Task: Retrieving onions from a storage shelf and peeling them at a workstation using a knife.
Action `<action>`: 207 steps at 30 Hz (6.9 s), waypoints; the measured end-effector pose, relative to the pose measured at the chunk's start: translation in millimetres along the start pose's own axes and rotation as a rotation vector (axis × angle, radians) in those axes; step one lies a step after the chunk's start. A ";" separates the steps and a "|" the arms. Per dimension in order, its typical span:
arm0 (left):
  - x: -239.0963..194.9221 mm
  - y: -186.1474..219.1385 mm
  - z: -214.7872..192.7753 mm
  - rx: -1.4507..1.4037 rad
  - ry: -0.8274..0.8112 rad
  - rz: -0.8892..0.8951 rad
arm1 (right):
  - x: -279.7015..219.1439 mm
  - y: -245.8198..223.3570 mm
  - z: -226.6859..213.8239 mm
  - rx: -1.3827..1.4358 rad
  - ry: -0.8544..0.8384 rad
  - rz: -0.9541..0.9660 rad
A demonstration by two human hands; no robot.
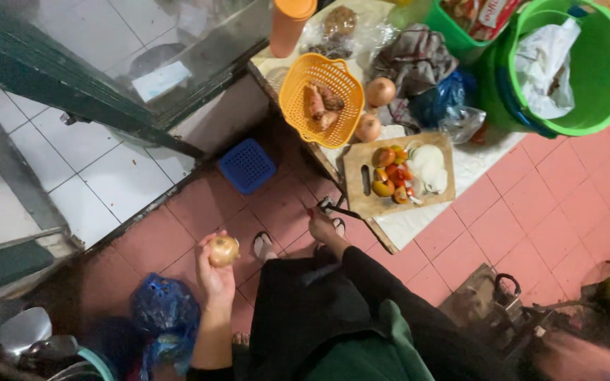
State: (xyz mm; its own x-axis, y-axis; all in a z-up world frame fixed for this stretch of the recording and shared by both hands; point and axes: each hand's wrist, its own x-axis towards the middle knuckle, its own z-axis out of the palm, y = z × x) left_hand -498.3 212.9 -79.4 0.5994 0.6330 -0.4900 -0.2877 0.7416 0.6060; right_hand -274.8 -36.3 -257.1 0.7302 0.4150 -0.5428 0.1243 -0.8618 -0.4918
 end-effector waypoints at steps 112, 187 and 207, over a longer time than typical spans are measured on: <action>1.9 -1.6 84.1 0.503 -0.449 -0.016 | -227.0 -235.4 -126.9 0.653 0.211 -0.464; -3.1 5.6 143.4 0.338 -0.632 -0.432 | -140.5 -150.1 -167.8 0.781 0.166 -0.167; 16.6 -34.4 151.9 0.137 -0.476 -0.259 | -191.5 -179.5 -161.9 0.567 0.138 -0.344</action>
